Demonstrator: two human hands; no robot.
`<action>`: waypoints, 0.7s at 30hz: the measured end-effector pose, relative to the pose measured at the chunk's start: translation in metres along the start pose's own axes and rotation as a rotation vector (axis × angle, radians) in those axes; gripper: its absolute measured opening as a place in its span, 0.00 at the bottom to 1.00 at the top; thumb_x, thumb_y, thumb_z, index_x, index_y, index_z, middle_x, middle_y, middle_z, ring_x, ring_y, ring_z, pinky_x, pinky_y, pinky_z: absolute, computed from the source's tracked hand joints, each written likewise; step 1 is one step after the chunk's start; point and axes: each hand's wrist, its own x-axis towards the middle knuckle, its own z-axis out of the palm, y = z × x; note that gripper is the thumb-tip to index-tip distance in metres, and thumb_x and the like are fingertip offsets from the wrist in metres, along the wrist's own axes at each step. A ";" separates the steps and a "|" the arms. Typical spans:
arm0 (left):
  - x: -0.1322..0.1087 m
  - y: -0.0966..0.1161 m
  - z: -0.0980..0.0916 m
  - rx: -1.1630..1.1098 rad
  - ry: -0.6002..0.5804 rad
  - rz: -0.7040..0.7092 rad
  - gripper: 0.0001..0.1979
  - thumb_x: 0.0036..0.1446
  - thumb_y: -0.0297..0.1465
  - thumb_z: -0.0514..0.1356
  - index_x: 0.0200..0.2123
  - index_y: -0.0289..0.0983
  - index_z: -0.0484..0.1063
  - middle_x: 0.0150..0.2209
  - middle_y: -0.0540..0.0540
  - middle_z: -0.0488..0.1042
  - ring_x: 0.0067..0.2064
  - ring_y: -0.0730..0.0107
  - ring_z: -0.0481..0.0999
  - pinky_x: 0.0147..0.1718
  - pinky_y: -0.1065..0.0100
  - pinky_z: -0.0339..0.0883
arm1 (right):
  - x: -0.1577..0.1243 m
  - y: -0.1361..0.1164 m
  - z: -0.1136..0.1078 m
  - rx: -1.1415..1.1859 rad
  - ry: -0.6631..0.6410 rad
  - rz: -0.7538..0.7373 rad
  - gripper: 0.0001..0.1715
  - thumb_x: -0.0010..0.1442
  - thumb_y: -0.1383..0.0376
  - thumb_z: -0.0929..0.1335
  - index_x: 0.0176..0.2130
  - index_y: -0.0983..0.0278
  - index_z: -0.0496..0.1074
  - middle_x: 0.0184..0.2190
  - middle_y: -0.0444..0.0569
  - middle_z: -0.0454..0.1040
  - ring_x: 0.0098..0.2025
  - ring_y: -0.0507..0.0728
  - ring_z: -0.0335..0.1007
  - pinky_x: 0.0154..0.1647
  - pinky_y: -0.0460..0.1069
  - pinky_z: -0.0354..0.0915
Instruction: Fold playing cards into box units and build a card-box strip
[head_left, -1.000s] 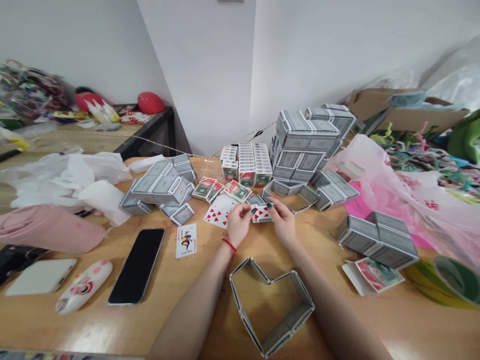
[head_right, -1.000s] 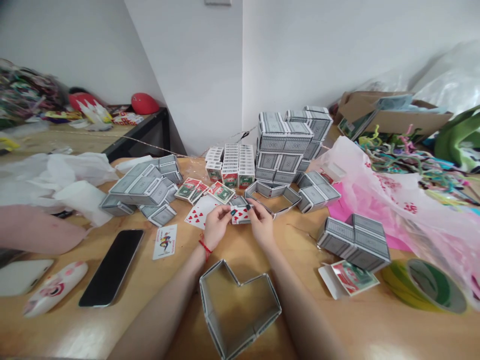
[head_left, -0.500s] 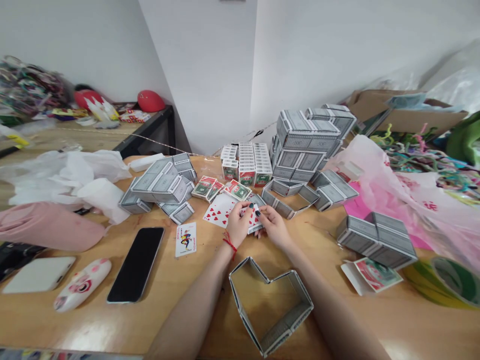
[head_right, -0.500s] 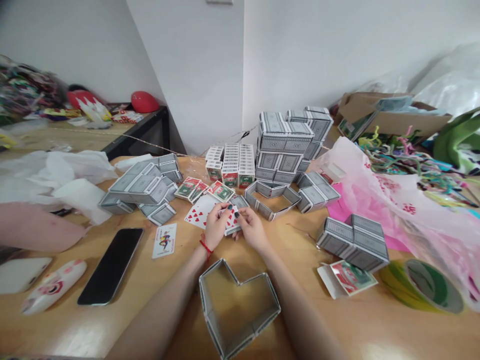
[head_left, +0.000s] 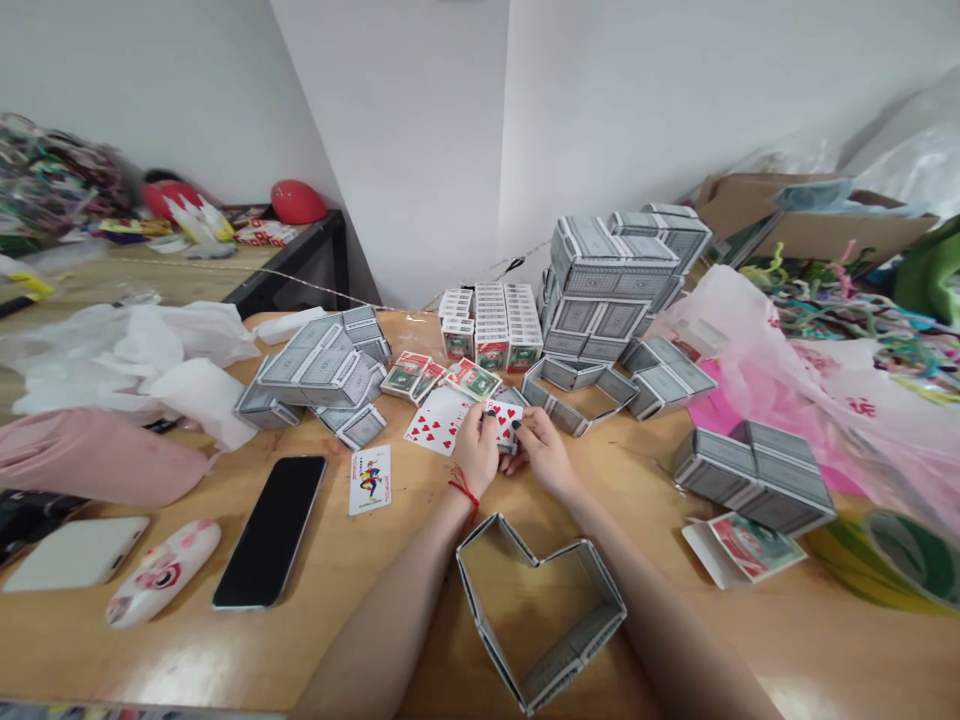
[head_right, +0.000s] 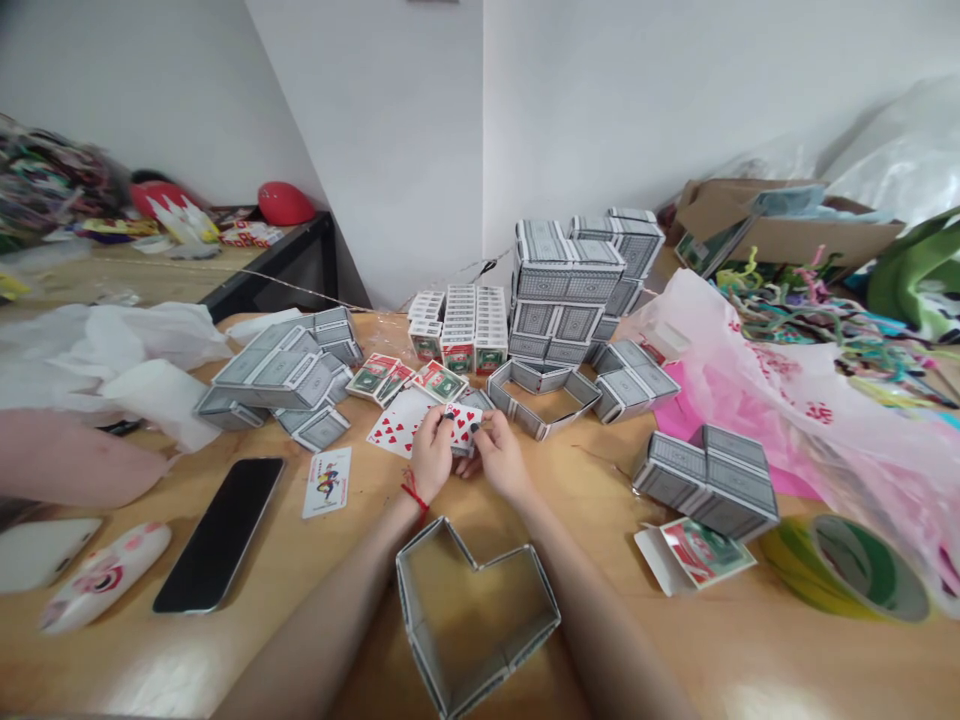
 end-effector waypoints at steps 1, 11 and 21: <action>-0.001 0.001 0.000 -0.003 -0.004 -0.002 0.06 0.54 0.27 0.48 0.29 0.37 0.64 0.26 0.51 0.67 0.29 0.72 0.66 0.30 0.71 0.59 | 0.000 0.000 0.000 0.009 -0.005 0.007 0.11 0.53 0.58 0.61 0.36 0.58 0.53 0.15 0.35 0.66 0.13 0.52 0.64 0.12 0.46 0.62; -0.002 0.001 0.000 -0.060 0.004 -0.083 0.07 0.55 0.29 0.47 0.34 0.38 0.64 0.25 0.51 0.67 0.25 0.74 0.65 0.24 0.72 0.59 | 0.002 0.004 -0.001 -0.030 0.003 -0.019 0.09 0.56 0.56 0.60 0.35 0.58 0.56 0.14 0.35 0.64 0.11 0.51 0.60 0.10 0.45 0.58; -0.002 0.000 0.002 -0.063 0.038 -0.067 0.07 0.54 0.27 0.46 0.33 0.38 0.63 0.29 0.51 0.67 0.30 0.72 0.66 0.31 0.71 0.61 | -0.001 0.000 0.009 -0.103 0.129 -0.103 0.10 0.57 0.59 0.59 0.39 0.60 0.59 0.15 0.36 0.62 0.13 0.49 0.58 0.12 0.44 0.57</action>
